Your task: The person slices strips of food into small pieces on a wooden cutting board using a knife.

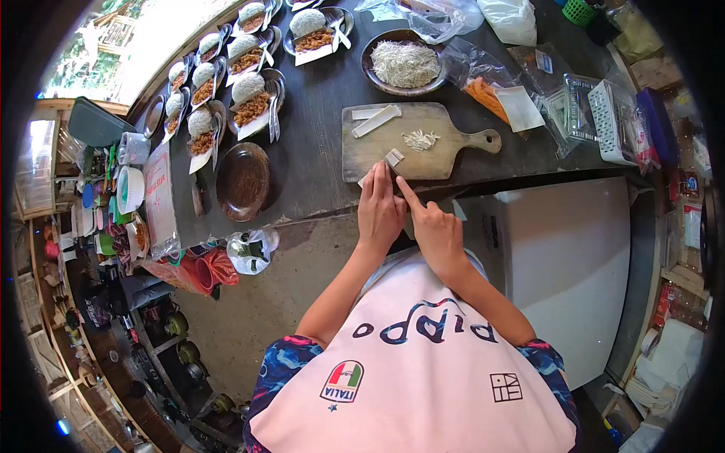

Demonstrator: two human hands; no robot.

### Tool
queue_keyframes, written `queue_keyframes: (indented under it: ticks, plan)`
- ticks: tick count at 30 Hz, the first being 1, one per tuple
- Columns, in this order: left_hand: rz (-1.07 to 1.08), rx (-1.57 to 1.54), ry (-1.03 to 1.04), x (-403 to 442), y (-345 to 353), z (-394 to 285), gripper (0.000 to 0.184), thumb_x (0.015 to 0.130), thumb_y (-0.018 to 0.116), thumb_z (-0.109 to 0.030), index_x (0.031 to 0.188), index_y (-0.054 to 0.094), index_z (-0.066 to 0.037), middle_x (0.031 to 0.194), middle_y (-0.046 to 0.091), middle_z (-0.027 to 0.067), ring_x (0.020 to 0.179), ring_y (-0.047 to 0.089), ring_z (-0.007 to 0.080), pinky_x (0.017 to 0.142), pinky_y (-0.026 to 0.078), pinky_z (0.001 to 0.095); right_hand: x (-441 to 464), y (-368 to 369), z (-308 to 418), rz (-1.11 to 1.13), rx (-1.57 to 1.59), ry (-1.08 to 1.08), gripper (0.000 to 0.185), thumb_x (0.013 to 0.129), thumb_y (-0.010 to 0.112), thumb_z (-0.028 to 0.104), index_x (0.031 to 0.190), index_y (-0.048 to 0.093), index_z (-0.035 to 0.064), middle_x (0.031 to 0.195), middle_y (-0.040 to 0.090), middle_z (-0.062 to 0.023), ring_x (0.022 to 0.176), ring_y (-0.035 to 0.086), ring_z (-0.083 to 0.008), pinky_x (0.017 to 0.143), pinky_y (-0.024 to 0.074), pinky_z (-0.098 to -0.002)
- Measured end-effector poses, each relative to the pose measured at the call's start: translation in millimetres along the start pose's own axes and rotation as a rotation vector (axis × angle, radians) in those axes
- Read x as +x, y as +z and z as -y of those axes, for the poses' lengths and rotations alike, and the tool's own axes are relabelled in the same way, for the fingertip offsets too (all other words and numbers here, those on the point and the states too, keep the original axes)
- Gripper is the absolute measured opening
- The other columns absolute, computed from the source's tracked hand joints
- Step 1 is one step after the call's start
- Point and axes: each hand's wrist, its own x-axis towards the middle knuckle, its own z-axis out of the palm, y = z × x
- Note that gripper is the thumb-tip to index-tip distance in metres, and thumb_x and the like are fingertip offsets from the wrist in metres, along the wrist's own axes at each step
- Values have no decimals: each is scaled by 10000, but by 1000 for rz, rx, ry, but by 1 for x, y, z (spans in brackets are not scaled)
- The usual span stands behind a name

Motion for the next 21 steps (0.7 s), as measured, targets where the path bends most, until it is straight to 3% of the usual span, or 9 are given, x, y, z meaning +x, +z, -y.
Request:
queue_keyframes:
  ticks: [15, 21]
  plan:
    - [8, -21, 15, 0, 0, 2, 559, 848, 557, -67, 1339, 527, 198, 1453, 492, 283, 1357, 478, 426, 1182, 408, 463, 5, 8, -2, -47, 6, -33, 767, 940, 622, 107, 1623, 392, 371, 698, 643, -76, 557, 712, -256, 525, 601, -387]
    - [-30, -40, 12, 0, -2, -3, 492, 855, 561, -1, 1311, 560, 182, 1456, 491, 261, 1316, 484, 444, 1113, 449, 487, 2, 11, -5, -40, 20, -32, 758, 944, 622, 107, 1621, 398, 364, 699, 653, -87, 575, 720, -274, 532, 602, -398]
